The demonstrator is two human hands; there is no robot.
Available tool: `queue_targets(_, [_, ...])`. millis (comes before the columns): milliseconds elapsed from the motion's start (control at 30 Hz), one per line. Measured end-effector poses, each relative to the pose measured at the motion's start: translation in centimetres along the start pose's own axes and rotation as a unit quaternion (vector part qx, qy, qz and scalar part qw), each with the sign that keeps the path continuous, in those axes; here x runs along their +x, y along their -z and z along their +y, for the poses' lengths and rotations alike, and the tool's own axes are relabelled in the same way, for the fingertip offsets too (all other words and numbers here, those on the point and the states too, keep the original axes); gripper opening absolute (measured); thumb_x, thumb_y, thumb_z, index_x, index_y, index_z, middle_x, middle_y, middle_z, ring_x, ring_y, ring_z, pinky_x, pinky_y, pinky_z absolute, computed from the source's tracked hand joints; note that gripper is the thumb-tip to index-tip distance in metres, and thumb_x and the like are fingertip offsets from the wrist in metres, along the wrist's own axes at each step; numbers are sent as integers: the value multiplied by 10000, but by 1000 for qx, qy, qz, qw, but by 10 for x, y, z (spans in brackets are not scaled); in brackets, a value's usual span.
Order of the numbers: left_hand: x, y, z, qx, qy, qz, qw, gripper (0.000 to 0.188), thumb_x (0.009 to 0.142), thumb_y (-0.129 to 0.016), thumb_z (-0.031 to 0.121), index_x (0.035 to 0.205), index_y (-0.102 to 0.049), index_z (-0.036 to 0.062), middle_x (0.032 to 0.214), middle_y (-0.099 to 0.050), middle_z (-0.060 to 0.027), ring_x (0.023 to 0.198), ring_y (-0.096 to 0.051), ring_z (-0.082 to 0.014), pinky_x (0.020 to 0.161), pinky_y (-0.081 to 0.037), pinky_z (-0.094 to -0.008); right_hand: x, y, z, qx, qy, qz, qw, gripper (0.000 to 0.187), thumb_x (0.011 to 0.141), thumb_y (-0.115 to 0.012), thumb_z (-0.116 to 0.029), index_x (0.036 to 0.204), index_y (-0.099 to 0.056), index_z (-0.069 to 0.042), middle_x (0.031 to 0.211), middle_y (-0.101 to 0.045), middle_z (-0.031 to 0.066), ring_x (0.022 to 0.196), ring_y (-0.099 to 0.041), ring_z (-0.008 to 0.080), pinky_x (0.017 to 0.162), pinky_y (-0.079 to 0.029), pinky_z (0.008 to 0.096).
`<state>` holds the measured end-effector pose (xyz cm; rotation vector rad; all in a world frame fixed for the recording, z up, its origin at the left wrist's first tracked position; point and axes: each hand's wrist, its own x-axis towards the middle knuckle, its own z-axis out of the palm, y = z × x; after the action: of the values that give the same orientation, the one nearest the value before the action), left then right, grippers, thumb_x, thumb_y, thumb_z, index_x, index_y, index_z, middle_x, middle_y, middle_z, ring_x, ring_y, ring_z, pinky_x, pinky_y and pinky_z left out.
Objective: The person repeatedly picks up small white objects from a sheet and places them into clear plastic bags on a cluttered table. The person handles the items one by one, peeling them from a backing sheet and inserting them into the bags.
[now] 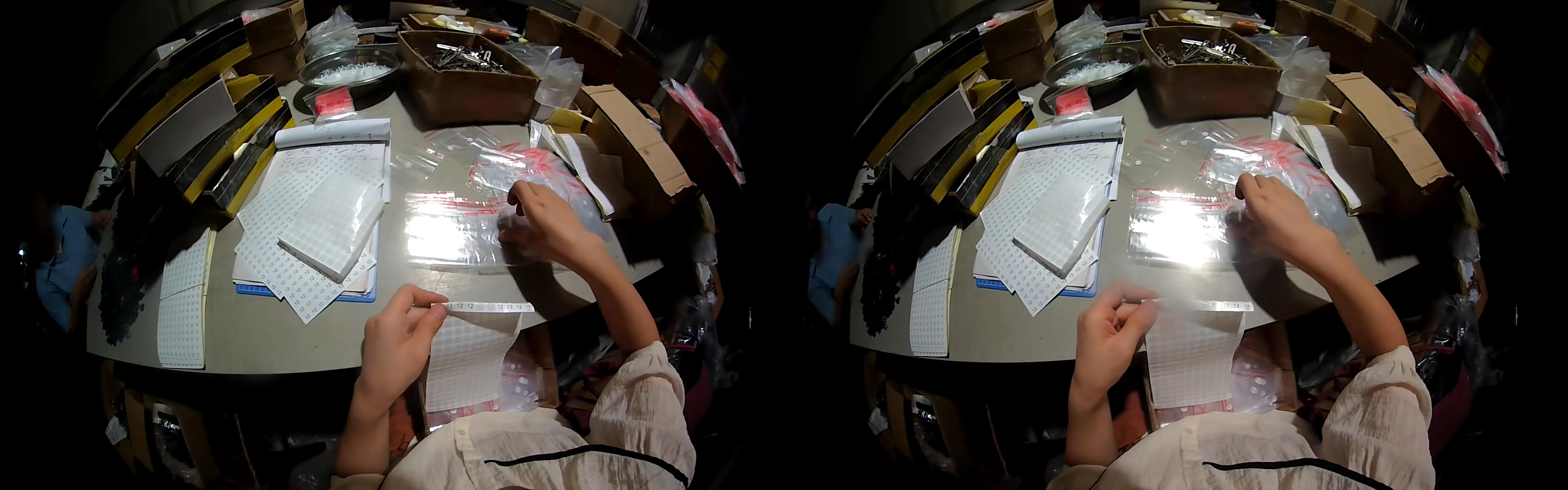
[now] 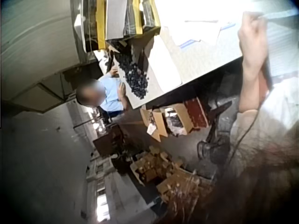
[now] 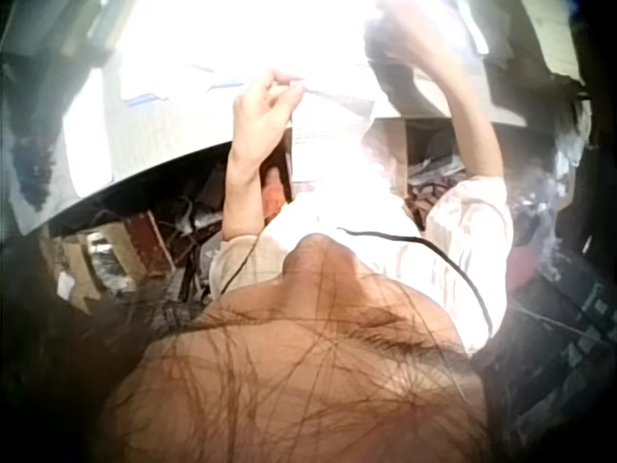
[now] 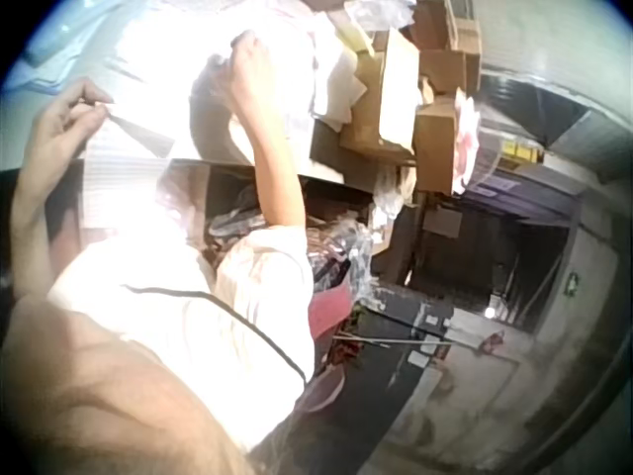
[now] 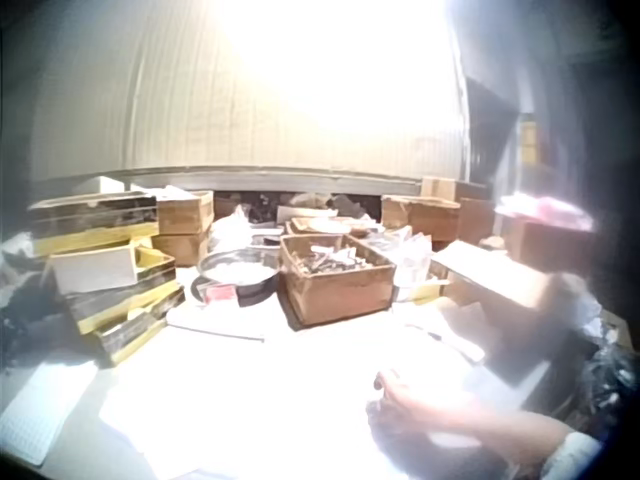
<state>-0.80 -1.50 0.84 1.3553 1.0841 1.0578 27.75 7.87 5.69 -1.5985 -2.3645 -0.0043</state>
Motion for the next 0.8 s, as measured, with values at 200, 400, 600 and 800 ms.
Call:
queue_targets(200, [0,-2,1,-18,37,2,999,133,983,-726,110,1046,-731,-8,810,-774,-93,746,-654,-65,668,-509,-249,-32,22,-66,248,150,-77,954,185,936,-755,-124,1031,-630,-26,968,-645,118,928,-635,317,845,-509,402])
queue_targets(400, [-2,-4,0,-27,31,25,999,135,977,-736,105,1018,-738,-24,805,-773,-89,745,-647,-56,665,-511,-244,-41,9,-89,115,211,-54,969,220,881,-765,-94,1051,-650,-15,962,-628,121,944,-629,306,813,-506,386])
queue_targets(600, [-1,-7,4,33,19,36,999,136,966,-745,123,989,-733,-10,736,-747,-97,672,-626,-65,628,-504,-265,-61,0,-96,-31,305,111,945,314,781,-739,-89,1071,-663,5,959,-616,100,900,-618,262,778,-509,361])
queue_targets(800, [1,-7,1,37,20,32,999,136,959,-741,129,963,-726,-6,655,-698,-71,599,-563,-62,563,-447,-274,-63,7,-80,87,343,93,931,201,820,-738,-40,1016,-698,-18,949,-659,106,877,-660,263,777,-548,379])
